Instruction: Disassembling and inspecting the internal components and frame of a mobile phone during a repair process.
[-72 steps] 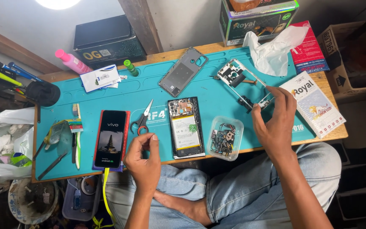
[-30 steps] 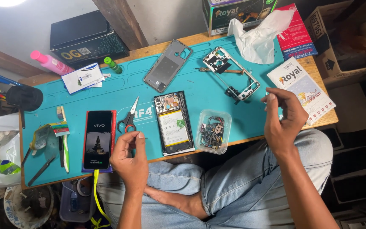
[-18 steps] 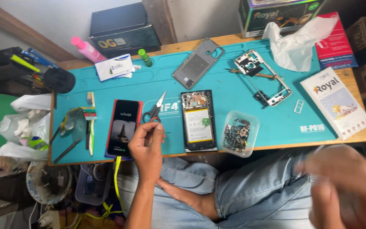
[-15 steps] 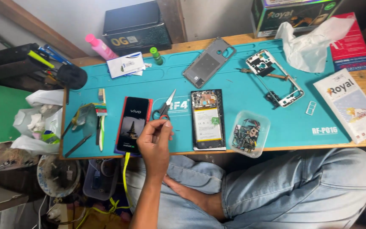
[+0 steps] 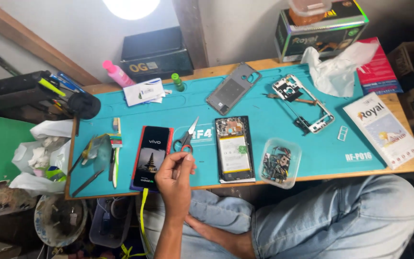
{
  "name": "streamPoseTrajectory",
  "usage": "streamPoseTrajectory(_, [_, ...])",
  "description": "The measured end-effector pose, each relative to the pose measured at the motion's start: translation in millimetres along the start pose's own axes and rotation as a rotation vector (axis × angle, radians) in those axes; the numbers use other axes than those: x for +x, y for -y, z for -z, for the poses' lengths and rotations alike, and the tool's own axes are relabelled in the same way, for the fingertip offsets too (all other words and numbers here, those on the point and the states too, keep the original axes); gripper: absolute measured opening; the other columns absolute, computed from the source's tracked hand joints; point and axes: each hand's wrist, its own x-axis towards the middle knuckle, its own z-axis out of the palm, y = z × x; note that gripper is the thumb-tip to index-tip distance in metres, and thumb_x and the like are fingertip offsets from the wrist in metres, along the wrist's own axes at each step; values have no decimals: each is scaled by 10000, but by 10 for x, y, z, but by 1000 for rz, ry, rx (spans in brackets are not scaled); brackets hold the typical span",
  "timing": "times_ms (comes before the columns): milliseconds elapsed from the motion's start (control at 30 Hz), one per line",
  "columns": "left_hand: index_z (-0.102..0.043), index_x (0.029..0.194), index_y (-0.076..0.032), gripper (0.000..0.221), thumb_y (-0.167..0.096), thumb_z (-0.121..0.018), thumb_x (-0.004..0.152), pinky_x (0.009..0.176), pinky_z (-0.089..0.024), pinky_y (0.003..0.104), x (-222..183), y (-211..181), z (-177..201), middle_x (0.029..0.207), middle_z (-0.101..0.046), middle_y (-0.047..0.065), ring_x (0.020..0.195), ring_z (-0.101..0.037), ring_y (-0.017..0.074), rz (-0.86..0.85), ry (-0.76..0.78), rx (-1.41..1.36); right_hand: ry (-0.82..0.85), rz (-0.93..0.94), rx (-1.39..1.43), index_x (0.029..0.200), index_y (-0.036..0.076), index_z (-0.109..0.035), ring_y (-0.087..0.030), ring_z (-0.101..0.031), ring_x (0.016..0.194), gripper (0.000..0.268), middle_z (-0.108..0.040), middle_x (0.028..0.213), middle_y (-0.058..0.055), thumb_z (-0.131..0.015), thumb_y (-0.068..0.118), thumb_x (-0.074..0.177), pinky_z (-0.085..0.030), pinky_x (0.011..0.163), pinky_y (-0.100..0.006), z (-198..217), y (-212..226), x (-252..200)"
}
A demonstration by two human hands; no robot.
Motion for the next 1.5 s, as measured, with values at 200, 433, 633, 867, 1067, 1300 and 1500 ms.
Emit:
streamPoseTrajectory(200, [-743, 1040, 50, 93, -10, -722, 971, 663, -548, 254, -13, 65, 25, 819, -722, 91, 715, -634, 133, 20, -15, -33, -550, -107, -476, 1330, -49, -359, -255, -374, 1264, 543, -389, 1374, -164, -584, 250, 937, -293, 1150, -398, 3190, 3834, -442])
streamPoseTrajectory(433, [-740, 1043, 62, 97, -12, -715, 987, 658, -560, 267, -14, 28, -3, 827, -731, 107, 710, -642, 143, 20, -27, 49, -1098, -459, -1198, 1078, 32, -791, -264, -688, 938, 314, -807, 1044, -89, -874, 78, 779, -530, 914, -413, 3823, 4078, -945])
streamPoseTrajectory(633, [-733, 1051, 63, 100, -16, -702, 998, 678, -552, 269, -23, 21, -22, 820, -722, 116, 721, -634, 148, 18, -31, 95, -1182, -538, -1188, 1028, 112, -835, -186, -629, 746, 163, -685, 769, -57, -830, 66, 871, -471, 853, -353, 3905, 3780, -1004])
streamPoseTrajectory(867, [-734, 1054, 60, 99, -18, -704, 1000, 661, -554, 260, -22, 36, -13, 814, -728, 115, 712, -644, 144, -6, -15, 88, -1435, -442, -469, 1144, -70, -707, -170, -647, 781, 236, -713, 1000, -159, -671, -59, 911, -506, 669, -239, 4055, 3878, -1118])
streamPoseTrajectory(1067, [-730, 1051, 62, 91, -4, -703, 996, 669, -559, 261, -24, 62, 4, 830, -729, 116, 724, -645, 142, -2, -32, 7, -1400, -540, -199, 1123, -11, -659, -126, -518, 669, 205, -610, 806, -80, -626, 18, 923, -346, 542, -214, 4122, 4047, -1189])
streamPoseTrajectory(1300, [-745, 1064, 44, 131, -35, -737, 960, 700, -572, 264, 8, 144, 114, 906, -753, 100, 765, -674, 145, 37, 2, -220, -1277, -262, -411, 1192, -22, -617, -112, -535, 853, 177, -677, 1083, -121, -684, -85, 1041, -406, 684, -208, 3894, 4465, -330])
streamPoseTrajectory(1500, [-703, 1082, 46, 106, -6, -702, 990, 734, -544, 274, 0, 112, 224, 932, -718, 112, 809, -643, 154, 79, 86, -450, -964, -189, -564, 1075, -15, -744, -115, -655, 834, 119, -782, 1020, -101, -768, -51, 964, -509, 726, -229, 3724, 4388, 1035])
